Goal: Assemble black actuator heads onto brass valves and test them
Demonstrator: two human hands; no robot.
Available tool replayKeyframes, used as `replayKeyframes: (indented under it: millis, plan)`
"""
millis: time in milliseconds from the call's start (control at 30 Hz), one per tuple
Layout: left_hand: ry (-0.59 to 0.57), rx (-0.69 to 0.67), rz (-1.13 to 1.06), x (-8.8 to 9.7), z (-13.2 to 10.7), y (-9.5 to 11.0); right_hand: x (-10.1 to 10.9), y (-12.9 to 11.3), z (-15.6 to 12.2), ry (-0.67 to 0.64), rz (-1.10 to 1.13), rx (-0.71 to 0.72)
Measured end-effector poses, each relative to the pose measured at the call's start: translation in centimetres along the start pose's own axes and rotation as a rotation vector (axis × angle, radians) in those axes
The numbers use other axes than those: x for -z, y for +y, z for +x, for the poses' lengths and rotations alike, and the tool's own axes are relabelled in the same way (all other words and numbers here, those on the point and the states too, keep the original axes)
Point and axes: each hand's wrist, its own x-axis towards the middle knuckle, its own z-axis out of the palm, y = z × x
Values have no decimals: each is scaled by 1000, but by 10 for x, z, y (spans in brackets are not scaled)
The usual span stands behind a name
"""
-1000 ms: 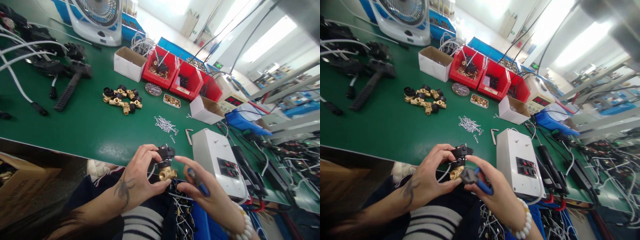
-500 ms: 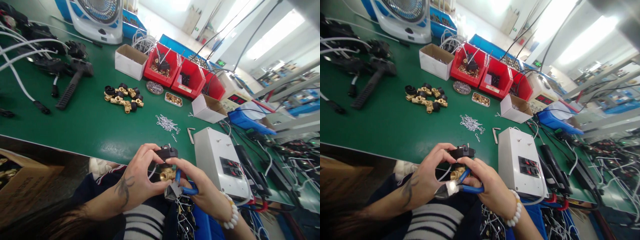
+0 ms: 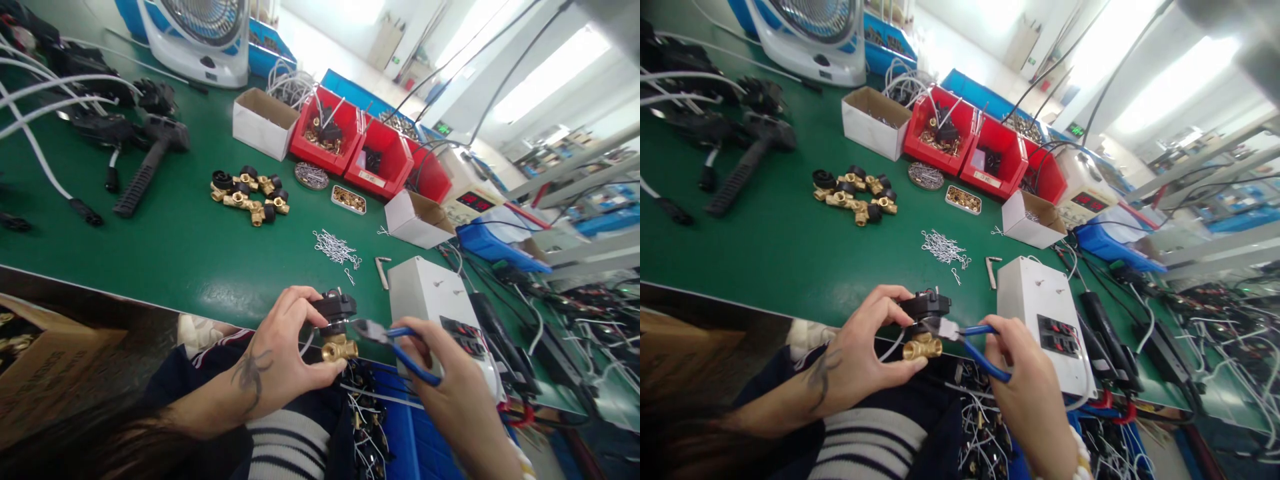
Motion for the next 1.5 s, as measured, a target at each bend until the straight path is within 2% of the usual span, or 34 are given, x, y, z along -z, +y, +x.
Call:
replayKeyframes:
  millis: [100, 133, 167, 267, 300, 333, 367, 467, 500, 533, 600, 633, 667, 700, 800, 833, 867, 967, 1000, 1033, 1067, 1167, 1200, 1233, 1333, 1367, 1400, 1500]
  plan:
    - [11, -1, -13, -1, -1, 0, 0, -2, -4, 362, 23, -113]
    - [12, 1, -14, -1, -1, -1, -1, -2, -4, 408, 9, -118]
    - [10, 4, -12, -1, -2, -1, -4, -2, -4, 370, -14, -98]
    - [9, 11, -5, 0, -2, 0, -8, -2, -1, -3, -81, 24]
    - [9, 14, -6, 0, -2, 0, -7, -3, 0, -82, -77, 40]
    - [5, 19, -9, -1, -3, 0, -5, -4, 1, -90, -59, 30]
    - [2, 24, -12, -1, -3, 0, -2, -6, 1, -26, -36, 7]
    - [8, 28, -18, -1, -3, 0, 1, -8, -1, 299, -32, -46]
    - [14, 25, -17, -2, -3, 0, 0, -7, -1, 303, -68, -27]
    - [16, 23, -13, -2, -3, 0, -2, -6, -1, 233, -111, 12]
    - [10, 22, -3, -1, -3, 0, -5, -3, 1, -1, -178, 116]
    - [5, 24, 0, -1, -2, 0, -5, -2, 2, -76, -190, 147]
    - [2, 25, -2, -2, -2, -1, -4, -1, 3, -75, -182, 155]
    - [7, 25, -8, -2, -2, -1, -3, -1, 4, -6, -157, 143]
    - [16, 17, -22, -3, -1, -1, 0, -2, 3, 356, -73, 9]
    - [25, 15, -21, -3, -1, -1, -1, -2, 2, 408, -72, 3]
    - [28, 14, -16, -3, -1, -1, -3, -1, 1, 374, -96, 26]
    - [25, 21, 0, -2, -1, -1, -8, 1, 2, -1, -208, 192]
    - [21, 21, 3, -2, -1, -1, -8, 1, 2, -64, -228, 215]
    - [19, 19, 3, -2, -1, -1, -6, 1, 3, -46, -224, 205]
    - [20, 15, 1, -2, -1, -1, -4, 0, 3, 37, -201, 174]
    - [23, 8, -4, -3, -1, -2, 1, -2, 1, 406, -122, 42]
    - [29, 5, -5, -3, -1, -2, 0, -3, 0, 423, -127, 43]
    - [34, 2, -2, -4, -1, -3, -2, -3, 0, 360, -152, 74]
    - [33, -24, 17, -5, -1, -3, -6, -3, 1, -35, -232, 237]
    - [26, -31, 23, -5, -2, -3, -5, -3, 2, -76, -229, 244]
    - [24, -32, 24, -5, -2, -3, -3, -4, 2, -41, -210, 222]
    - [33, -11, 7, -5, -2, -3, 5, -4, 3, 252, -129, 80]
